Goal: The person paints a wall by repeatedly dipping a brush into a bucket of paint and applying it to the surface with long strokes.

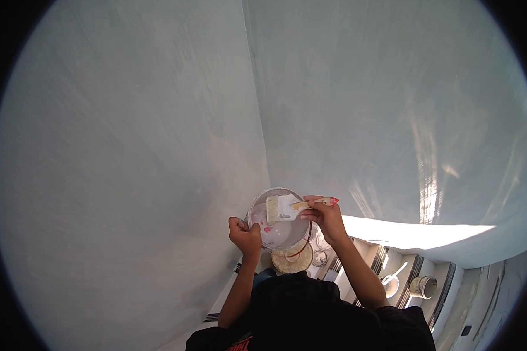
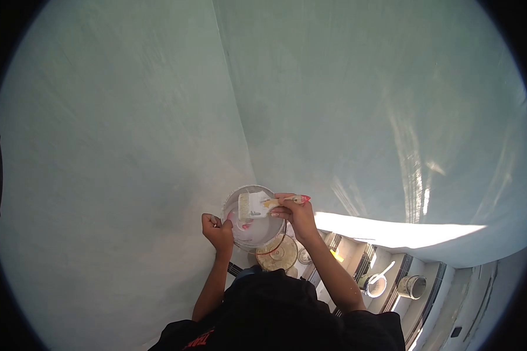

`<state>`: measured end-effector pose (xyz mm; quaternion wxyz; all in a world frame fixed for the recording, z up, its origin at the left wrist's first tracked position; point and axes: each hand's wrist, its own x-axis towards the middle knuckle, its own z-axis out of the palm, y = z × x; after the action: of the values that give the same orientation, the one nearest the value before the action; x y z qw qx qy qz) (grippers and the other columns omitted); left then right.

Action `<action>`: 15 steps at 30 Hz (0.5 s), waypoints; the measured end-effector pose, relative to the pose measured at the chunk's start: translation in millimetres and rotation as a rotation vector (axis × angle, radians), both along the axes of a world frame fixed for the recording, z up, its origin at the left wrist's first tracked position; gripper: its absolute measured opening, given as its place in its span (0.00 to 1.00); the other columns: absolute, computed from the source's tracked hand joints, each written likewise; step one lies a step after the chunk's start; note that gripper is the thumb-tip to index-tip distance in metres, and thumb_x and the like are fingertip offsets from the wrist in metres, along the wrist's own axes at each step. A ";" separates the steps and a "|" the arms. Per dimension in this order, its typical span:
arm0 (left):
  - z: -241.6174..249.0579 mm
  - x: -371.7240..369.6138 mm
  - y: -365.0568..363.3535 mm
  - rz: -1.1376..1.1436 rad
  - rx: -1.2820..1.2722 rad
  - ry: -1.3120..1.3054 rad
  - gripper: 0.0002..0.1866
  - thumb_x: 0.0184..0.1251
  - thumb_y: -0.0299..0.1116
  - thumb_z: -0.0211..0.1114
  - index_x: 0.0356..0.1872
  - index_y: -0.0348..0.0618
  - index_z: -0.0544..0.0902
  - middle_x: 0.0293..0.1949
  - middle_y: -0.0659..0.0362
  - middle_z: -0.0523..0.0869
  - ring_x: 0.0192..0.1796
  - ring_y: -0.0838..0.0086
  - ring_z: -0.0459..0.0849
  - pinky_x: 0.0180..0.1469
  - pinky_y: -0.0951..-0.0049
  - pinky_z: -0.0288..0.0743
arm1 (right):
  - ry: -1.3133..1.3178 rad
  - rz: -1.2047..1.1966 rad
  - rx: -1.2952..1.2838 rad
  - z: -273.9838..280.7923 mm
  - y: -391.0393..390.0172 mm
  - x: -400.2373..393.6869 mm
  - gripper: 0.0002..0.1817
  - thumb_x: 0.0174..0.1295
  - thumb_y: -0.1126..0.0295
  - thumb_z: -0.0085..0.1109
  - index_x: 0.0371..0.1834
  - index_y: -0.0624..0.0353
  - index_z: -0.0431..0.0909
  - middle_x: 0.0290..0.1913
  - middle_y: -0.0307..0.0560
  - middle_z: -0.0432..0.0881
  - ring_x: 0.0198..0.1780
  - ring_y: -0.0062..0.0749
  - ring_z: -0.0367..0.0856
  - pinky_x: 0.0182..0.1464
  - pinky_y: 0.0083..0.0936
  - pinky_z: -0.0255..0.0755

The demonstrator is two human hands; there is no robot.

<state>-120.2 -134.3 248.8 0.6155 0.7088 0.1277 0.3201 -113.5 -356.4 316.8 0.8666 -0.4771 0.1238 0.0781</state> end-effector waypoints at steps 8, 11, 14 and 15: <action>3.1 6.4 19.6 0.030 0.003 0.023 0.19 0.42 0.15 0.65 0.29 0.44 0.63 0.21 0.64 0.64 0.22 0.78 0.62 0.26 0.73 0.60 | 0.126 0.063 0.467 -23.8 8.0 7.9 0.13 0.75 0.68 0.56 0.54 0.67 0.76 0.43 0.49 0.82 0.41 0.33 0.83 0.49 0.29 0.82; -9.6 11.2 27.3 0.060 0.060 0.016 0.18 0.40 0.17 0.64 0.27 0.43 0.63 0.21 0.63 0.62 0.22 0.75 0.61 0.26 0.71 0.60 | 0.172 0.047 0.564 4.2 16.6 25.1 0.11 0.75 0.68 0.55 0.50 0.66 0.75 0.41 0.49 0.83 0.40 0.35 0.83 0.49 0.30 0.83; -27.3 15.9 32.6 0.061 0.055 0.061 0.18 0.39 0.17 0.64 0.26 0.43 0.62 0.22 0.61 0.62 0.22 0.69 0.61 0.27 0.67 0.61 | 0.120 0.158 0.617 27.9 14.7 50.9 0.10 0.76 0.68 0.55 0.45 0.65 0.76 0.37 0.51 0.82 0.40 0.40 0.85 0.49 0.32 0.85; -32.1 18.5 34.7 0.064 0.075 0.082 0.19 0.38 0.17 0.65 0.25 0.42 0.62 0.22 0.60 0.63 0.22 0.66 0.62 0.27 0.66 0.61 | 0.067 0.164 0.576 46.2 13.6 62.0 0.09 0.75 0.68 0.56 0.44 0.65 0.76 0.36 0.51 0.82 0.40 0.40 0.85 0.49 0.32 0.85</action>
<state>-101.6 -99.7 216.7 0.5722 0.7395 0.1631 0.3148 -51.6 -342.7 363.0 0.9525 -0.2173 0.0861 0.1951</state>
